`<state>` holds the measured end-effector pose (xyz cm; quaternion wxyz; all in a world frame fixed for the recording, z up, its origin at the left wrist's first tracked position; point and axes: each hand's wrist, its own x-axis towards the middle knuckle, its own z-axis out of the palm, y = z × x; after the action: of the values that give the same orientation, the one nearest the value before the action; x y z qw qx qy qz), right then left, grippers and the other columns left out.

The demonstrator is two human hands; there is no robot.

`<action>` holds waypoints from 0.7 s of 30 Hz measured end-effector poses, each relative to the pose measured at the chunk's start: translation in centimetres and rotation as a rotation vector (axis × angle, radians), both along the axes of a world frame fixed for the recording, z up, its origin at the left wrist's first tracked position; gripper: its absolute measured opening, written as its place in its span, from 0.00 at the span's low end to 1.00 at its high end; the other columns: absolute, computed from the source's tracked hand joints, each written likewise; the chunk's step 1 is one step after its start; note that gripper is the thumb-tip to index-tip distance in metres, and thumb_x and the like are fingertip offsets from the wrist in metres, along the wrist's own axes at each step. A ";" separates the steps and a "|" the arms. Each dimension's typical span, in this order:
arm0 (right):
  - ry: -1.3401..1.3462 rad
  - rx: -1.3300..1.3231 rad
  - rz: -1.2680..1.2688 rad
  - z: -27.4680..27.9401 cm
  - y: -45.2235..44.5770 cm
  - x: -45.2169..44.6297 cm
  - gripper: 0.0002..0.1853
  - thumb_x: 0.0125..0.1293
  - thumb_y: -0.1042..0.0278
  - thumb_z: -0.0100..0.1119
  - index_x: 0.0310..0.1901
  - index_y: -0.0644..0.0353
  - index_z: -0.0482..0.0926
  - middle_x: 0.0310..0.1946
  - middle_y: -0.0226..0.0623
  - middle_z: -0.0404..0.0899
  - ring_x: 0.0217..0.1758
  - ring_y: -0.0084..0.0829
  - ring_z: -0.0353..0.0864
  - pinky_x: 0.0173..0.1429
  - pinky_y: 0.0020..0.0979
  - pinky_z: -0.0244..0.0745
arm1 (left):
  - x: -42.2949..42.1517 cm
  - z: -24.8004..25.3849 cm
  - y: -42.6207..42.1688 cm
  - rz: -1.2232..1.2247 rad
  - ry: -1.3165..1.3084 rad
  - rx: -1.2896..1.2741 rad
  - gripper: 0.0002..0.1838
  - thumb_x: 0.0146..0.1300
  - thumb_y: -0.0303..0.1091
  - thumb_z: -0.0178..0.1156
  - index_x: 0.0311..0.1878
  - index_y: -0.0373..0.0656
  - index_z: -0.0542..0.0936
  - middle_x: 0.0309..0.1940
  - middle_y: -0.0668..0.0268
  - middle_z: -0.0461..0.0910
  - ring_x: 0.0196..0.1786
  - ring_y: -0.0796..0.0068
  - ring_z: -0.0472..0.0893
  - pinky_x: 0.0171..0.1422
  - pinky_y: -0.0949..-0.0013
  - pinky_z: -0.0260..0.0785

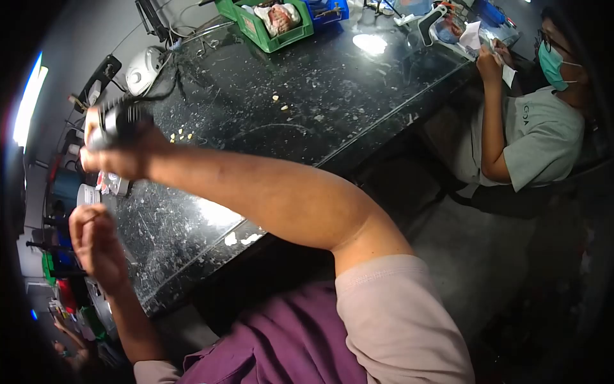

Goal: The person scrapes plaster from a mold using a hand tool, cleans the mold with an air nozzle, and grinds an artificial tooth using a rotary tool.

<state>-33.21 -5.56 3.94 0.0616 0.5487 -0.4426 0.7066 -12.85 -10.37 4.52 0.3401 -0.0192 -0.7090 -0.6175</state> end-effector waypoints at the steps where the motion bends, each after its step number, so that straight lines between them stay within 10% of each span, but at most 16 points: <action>1: 0.203 -0.086 -0.191 1.0 -1.1 -1.7 0.07 0.60 0.67 0.71 0.29 0.57 0.83 0.27 0.34 0.84 0.36 0.32 0.87 0.40 0.37 0.82 | -1.2 -0.1 1.8 0.018 -0.167 -0.064 0.08 0.71 0.30 0.62 0.45 0.34 0.77 0.40 0.63 0.78 0.40 0.76 0.74 0.49 0.74 0.67; 3: 0.548 -0.444 -0.244 3.1 -2.7 -6.5 0.07 0.64 0.64 0.70 0.28 0.52 0.89 0.31 0.33 0.90 0.39 0.29 0.90 0.42 0.35 0.85 | -4.6 -0.5 5.6 0.110 -0.481 -0.148 0.08 0.68 0.28 0.67 0.40 0.31 0.83 0.37 0.62 0.82 0.38 0.71 0.81 0.45 0.69 0.72; 5: -0.113 0.382 0.289 7.3 4.9 -7.0 0.24 0.60 0.40 0.71 0.52 0.46 0.88 0.39 0.38 0.92 0.39 0.34 0.92 0.64 0.38 0.82 | -8.7 -2.0 7.1 0.006 -0.464 -0.501 0.09 0.67 0.30 0.69 0.43 0.34 0.87 0.39 0.61 0.86 0.45 0.67 0.84 0.53 0.65 0.75; 8: -0.225 0.288 0.544 8.6 7.1 -10.1 0.08 0.70 0.74 0.61 0.31 0.62 0.82 0.22 0.34 0.83 0.18 0.24 0.79 0.23 0.27 0.78 | -14.3 -3.6 8.4 -0.055 -0.312 -0.802 0.08 0.67 0.32 0.69 0.44 0.39 0.88 0.43 0.59 0.86 0.48 0.59 0.84 0.57 0.61 0.75; 17: -0.212 0.368 0.314 5.9 11.5 -13.4 0.09 0.71 0.67 0.62 0.34 0.62 0.83 0.25 0.36 0.85 0.23 0.24 0.82 0.28 0.27 0.80 | -19.3 -4.0 9.4 -0.096 -0.471 -0.587 0.11 0.69 0.36 0.70 0.46 0.38 0.89 0.41 0.64 0.86 0.46 0.74 0.84 0.54 0.67 0.76; 21: -0.235 0.326 0.365 6.0 10.8 -14.2 0.09 0.71 0.67 0.63 0.35 0.63 0.83 0.26 0.36 0.85 0.23 0.24 0.82 0.29 0.25 0.80 | -23.2 -3.8 8.6 -0.008 -0.378 -0.706 0.13 0.68 0.38 0.70 0.52 0.43 0.88 0.39 0.60 0.86 0.40 0.62 0.85 0.49 0.61 0.76</action>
<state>-47.37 5.28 9.92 -0.2075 0.5364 -0.4483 0.6843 -36.08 -1.72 0.68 0.1736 -0.0238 -0.9276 -0.3300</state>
